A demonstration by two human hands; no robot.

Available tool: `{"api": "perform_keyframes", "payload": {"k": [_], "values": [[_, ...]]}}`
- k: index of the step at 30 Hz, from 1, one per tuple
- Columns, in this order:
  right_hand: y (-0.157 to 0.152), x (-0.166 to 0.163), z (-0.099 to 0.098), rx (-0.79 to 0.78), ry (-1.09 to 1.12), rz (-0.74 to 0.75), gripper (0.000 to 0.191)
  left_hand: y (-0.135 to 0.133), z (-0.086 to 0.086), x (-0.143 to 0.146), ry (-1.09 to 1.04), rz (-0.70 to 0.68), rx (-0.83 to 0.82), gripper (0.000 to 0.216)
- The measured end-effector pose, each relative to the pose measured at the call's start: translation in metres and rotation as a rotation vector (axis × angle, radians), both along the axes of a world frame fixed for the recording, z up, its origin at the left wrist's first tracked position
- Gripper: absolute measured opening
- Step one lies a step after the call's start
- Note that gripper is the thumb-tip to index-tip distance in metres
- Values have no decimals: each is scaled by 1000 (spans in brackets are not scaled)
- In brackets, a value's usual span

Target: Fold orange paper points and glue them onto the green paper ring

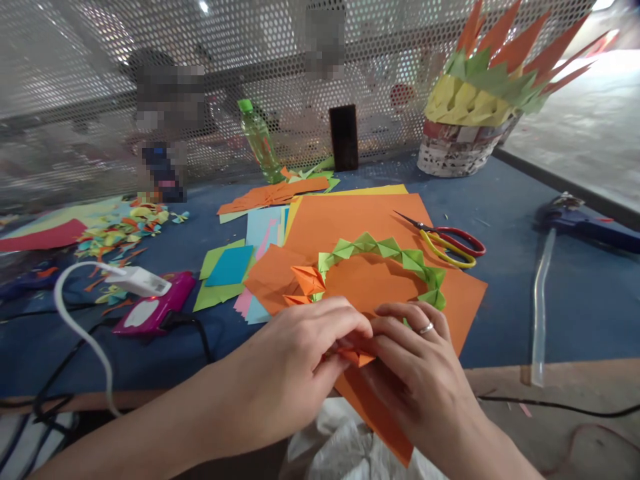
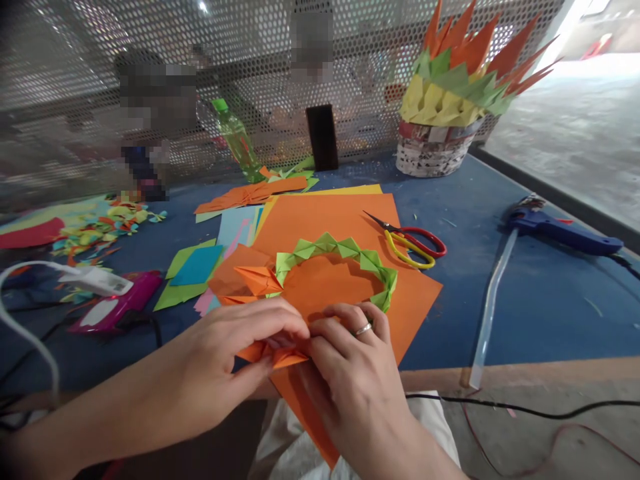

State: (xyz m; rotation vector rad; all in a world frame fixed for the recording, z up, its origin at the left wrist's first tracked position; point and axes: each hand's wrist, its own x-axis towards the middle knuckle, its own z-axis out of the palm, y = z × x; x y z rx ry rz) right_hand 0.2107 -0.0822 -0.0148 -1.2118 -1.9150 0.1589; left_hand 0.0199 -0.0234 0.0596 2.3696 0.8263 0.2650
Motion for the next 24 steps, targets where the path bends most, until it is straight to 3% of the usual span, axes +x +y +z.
{"api": "perform_keyframes", "payload": {"k": [4, 7, 13, 24], "values": [[0, 1, 1, -19, -3, 16, 8, 0, 12, -3, 106, -65, -36, 45], [0, 1, 2, -8, 5, 13, 7, -3, 17, -4, 93, -80, 99, 54], [1, 0, 1, 2, -13, 3, 6, -9, 12, -10, 12, -43, 366, 32], [0, 3, 4, -69, -31, 9, 7, -3, -3, -14, -173, 26, 366, 12]]}}
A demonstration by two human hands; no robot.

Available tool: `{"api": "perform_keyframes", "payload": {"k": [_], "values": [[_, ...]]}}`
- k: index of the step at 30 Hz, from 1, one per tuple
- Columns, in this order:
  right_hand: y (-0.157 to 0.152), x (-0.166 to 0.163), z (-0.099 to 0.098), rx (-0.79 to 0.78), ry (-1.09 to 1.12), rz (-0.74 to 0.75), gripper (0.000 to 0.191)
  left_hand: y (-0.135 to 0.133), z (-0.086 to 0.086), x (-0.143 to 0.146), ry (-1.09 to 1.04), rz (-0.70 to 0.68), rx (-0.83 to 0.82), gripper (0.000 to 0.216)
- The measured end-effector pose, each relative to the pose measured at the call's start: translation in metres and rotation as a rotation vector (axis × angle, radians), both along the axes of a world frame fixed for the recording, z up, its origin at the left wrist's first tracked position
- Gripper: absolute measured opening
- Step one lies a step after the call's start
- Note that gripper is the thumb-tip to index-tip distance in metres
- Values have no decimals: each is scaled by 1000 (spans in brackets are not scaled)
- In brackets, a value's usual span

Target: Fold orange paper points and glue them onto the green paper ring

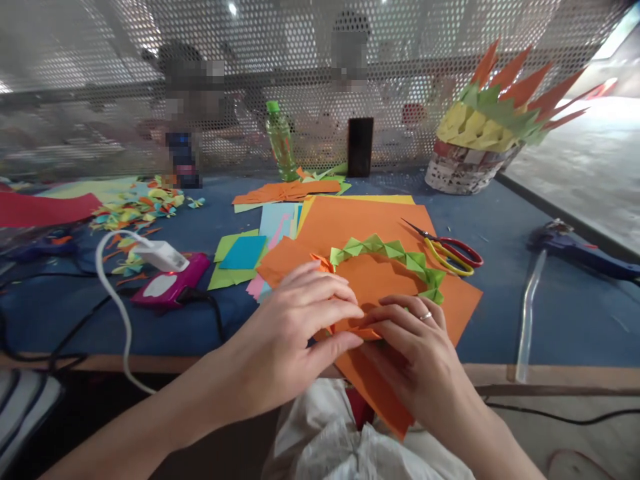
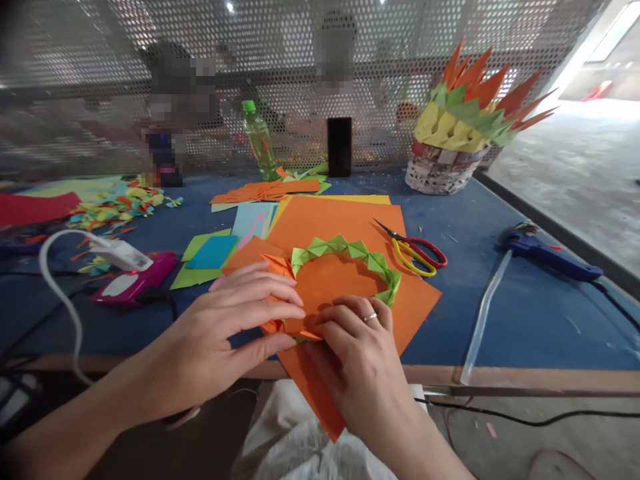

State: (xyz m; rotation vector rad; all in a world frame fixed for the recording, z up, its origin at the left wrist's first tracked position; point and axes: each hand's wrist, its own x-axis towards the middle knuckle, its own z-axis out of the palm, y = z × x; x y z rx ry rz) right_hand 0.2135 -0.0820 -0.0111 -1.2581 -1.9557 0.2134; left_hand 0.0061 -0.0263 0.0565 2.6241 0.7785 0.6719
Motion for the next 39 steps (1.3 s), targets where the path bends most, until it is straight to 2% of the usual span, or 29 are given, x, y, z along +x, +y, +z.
{"api": "perform_keyframes", "payload": {"k": [4, 11, 19, 30, 39], "values": [[2, 3, -1, -6, -44, 15, 5, 2, -7, 6, -70, -25, -2, 8], [3, 5, -8, 24, -41, 10, 8, -1, -13, 6, -106, 54, 50, 12], [2, 4, -7, 37, -38, 2, 11, -6, -11, 5, -112, 51, 56, 12], [2, 4, -5, 0, -43, 11, 6, -8, -9, 9, -122, 49, 67, 16], [-4, 0, 2, 18, -44, -31, 18, -12, -7, 4, -44, 57, 15, 13]]}}
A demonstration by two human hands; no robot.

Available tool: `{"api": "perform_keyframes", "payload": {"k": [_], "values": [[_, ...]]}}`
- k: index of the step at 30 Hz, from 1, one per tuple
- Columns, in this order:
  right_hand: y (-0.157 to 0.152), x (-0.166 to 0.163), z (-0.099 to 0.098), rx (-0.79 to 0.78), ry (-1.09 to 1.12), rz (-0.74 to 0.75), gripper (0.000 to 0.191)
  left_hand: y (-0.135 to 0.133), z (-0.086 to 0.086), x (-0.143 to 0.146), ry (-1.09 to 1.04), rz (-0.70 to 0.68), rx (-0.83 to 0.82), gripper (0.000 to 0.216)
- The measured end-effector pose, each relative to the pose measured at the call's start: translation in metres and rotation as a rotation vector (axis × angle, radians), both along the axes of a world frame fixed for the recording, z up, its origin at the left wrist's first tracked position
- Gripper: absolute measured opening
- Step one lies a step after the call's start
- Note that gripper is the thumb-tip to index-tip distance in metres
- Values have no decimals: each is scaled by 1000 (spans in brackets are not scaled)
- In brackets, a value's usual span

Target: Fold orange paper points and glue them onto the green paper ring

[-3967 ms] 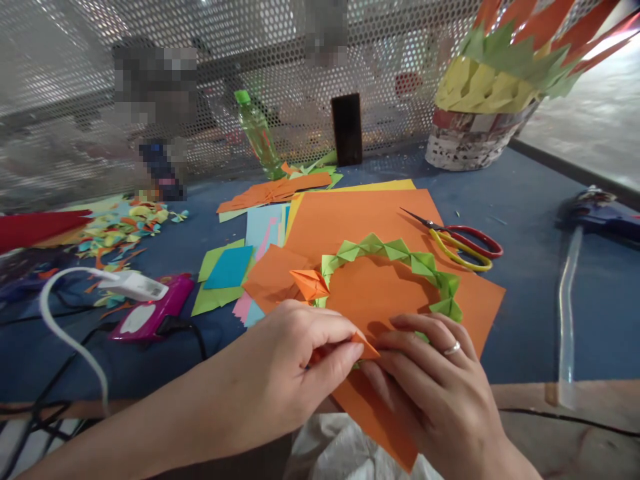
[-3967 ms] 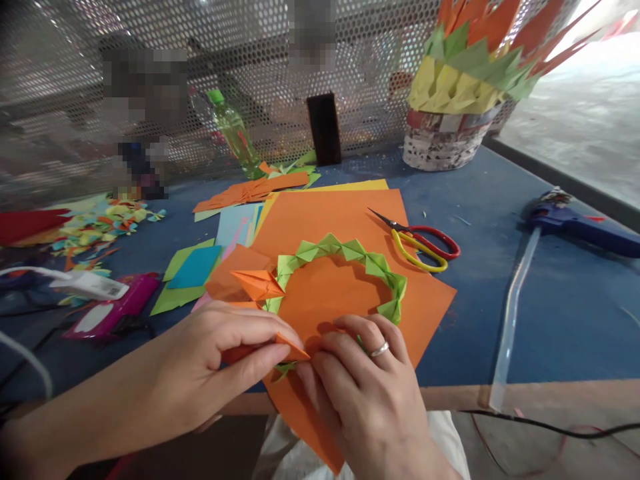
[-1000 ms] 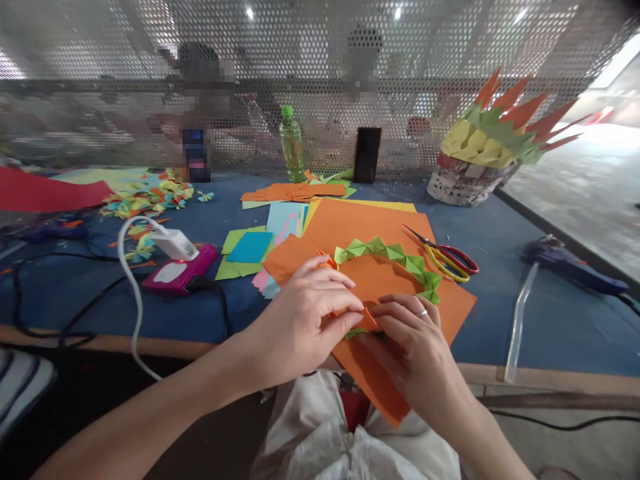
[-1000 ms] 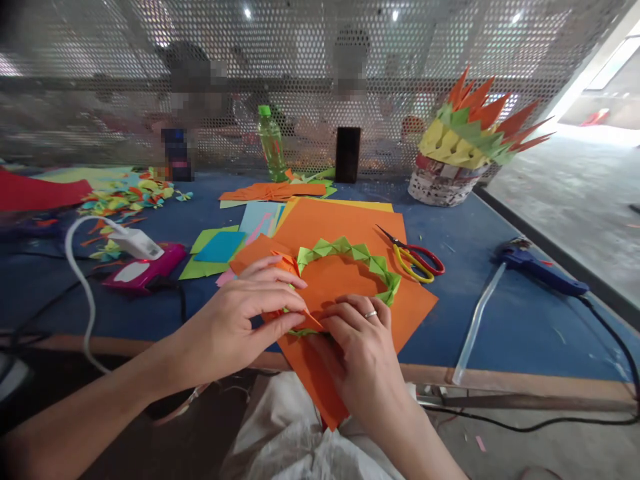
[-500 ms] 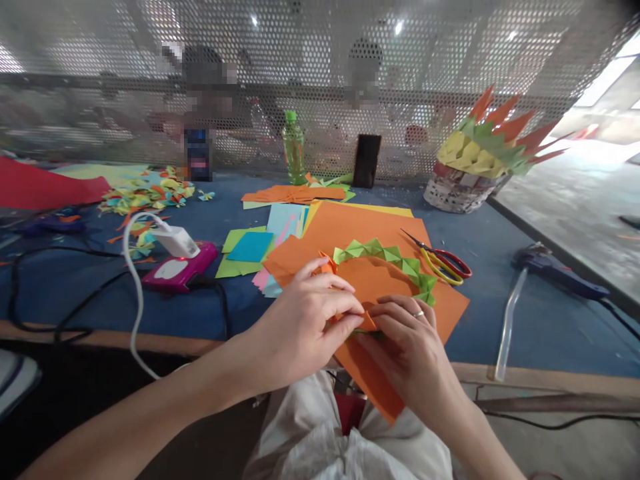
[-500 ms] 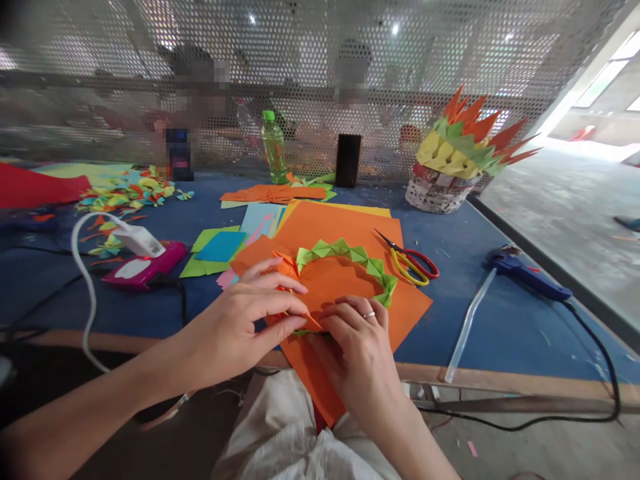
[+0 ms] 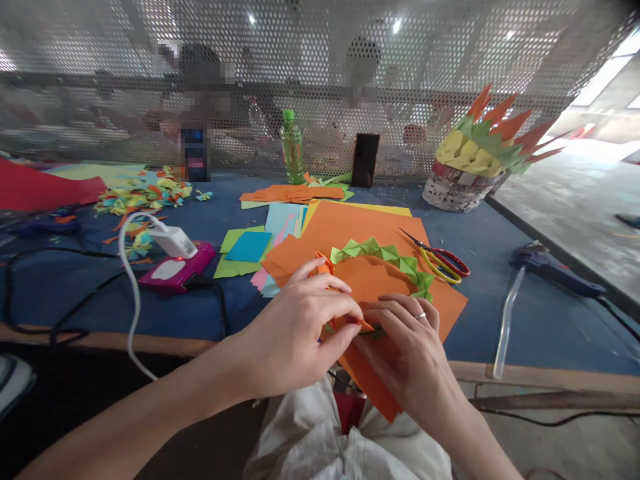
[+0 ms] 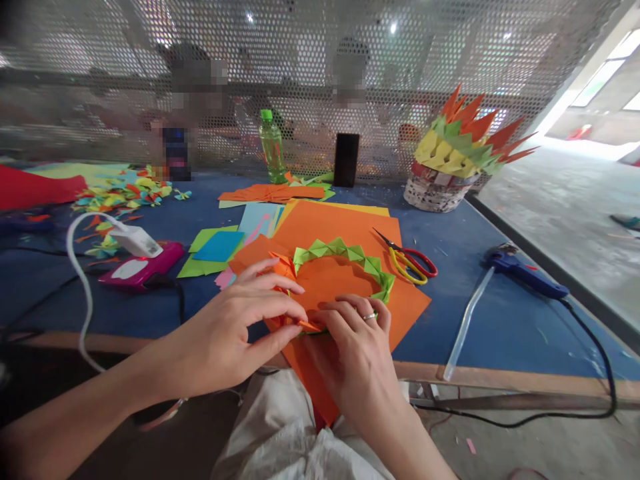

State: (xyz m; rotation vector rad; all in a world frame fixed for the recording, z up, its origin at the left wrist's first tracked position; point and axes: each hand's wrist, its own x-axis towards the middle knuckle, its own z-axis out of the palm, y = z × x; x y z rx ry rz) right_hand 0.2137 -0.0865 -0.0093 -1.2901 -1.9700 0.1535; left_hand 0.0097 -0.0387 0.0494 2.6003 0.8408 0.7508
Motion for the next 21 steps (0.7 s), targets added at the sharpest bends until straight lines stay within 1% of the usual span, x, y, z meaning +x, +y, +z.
{"api": "perform_keyframes", "payload": {"k": [3, 7, 11, 13, 15, 18, 21], "values": [[-1, -2, 4, 41, -3, -6, 19, -1, 3, -1, 20, -12, -17, 10], [1, -4, 6, 25, 9, 37, 11, -1, 5, -2, 37, -27, -41, 8], [4, -3, 6, -1, 19, 74, 16, -1, 6, -3, 49, -32, -45, 9], [5, -3, 5, 1, 20, 85, 18, -1, 7, -5, 55, -32, -44, 13], [5, -3, 5, 10, 15, 84, 17, -2, 11, -8, 54, -37, -36, 17], [6, -5, 6, 18, 3, 64, 10, -4, 19, -16, 33, -45, -8, 20], [7, -6, 6, 36, 3, 51, 9, -8, 27, -23, -14, -34, 19, 21]]}}
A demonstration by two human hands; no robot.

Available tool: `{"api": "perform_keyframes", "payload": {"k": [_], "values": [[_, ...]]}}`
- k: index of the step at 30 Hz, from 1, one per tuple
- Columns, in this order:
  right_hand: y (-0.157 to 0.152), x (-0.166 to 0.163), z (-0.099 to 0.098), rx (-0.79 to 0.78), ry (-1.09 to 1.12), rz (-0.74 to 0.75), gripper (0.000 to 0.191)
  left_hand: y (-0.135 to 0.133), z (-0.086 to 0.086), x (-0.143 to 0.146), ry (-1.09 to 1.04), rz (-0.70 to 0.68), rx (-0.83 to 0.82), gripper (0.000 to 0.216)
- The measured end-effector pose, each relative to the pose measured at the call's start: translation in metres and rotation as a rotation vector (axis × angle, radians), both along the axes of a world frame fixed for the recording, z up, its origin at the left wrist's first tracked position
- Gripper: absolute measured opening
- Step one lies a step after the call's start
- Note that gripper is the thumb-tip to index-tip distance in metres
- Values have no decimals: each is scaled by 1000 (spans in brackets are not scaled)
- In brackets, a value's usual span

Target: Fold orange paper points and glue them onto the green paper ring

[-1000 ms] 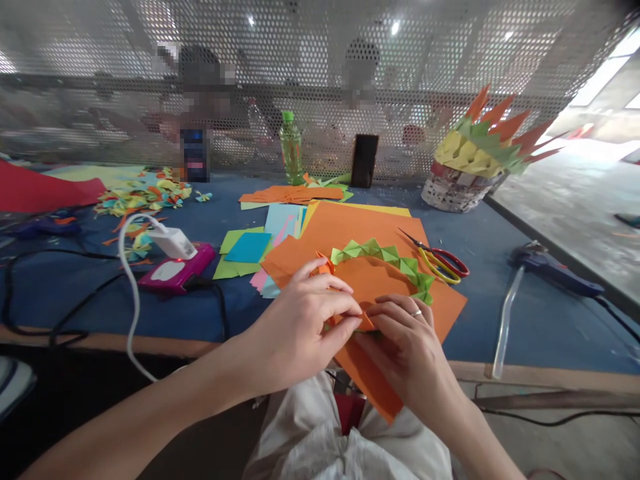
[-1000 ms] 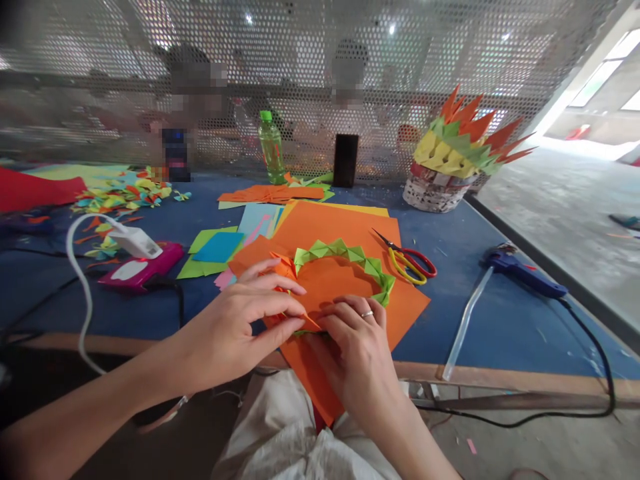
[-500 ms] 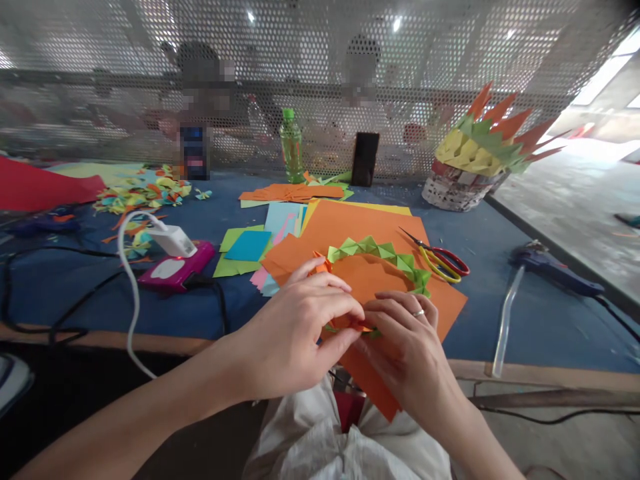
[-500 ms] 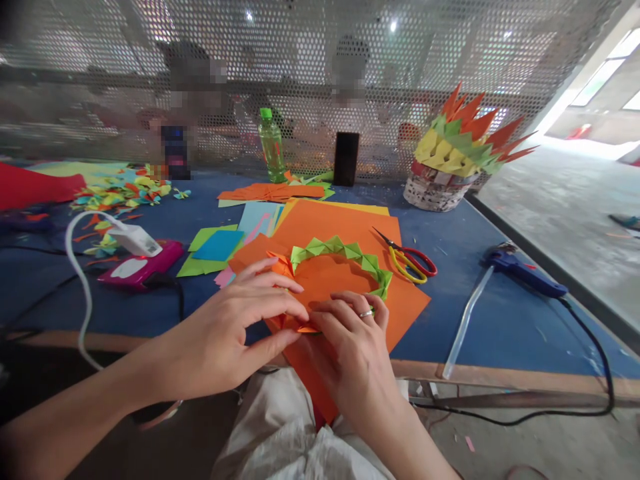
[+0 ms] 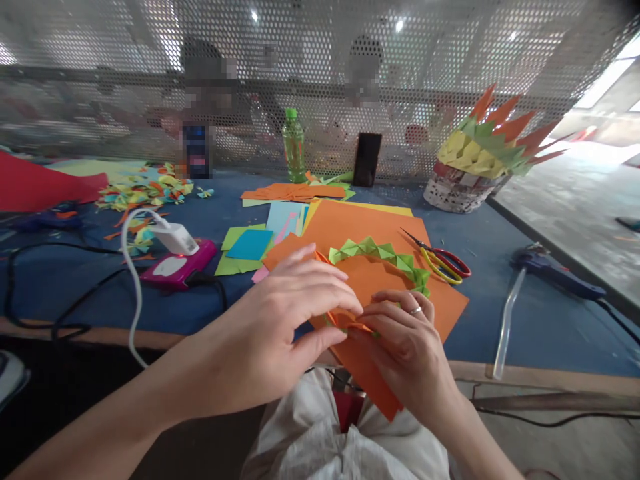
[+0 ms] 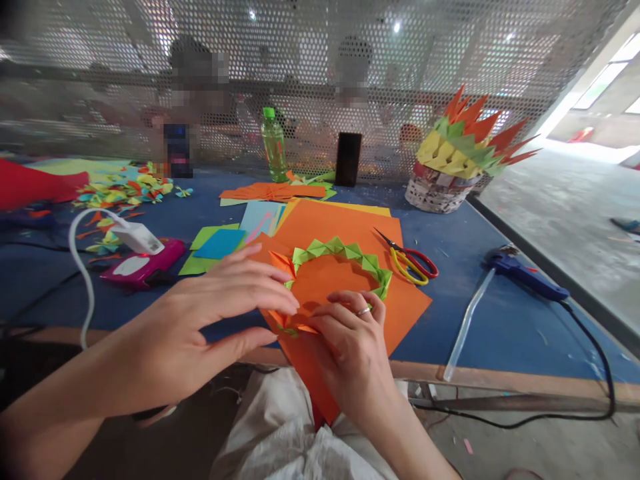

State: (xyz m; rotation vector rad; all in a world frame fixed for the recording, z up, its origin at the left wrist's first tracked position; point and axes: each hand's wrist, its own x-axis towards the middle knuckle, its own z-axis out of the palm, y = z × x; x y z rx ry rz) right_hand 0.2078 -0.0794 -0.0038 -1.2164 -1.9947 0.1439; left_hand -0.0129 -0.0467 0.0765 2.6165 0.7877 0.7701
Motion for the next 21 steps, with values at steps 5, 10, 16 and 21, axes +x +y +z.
{"api": "perform_keyframes", "payload": {"k": [5, 10, 16, 21], "values": [[0, 1, -4, 5, 15, -12, 9, -9, 2, -6, -158, 31, -4, 26], [-4, 1, -3, -24, 5, -14, 22, -15, -8, -11, -247, 44, -83, 31], [-5, 4, -3, -14, -20, -18, 44, -19, -20, -17, -375, -16, -216, 32], [-8, 10, -3, -51, -73, 6, 50, -25, -33, -23, -456, 28, -341, 29]]}}
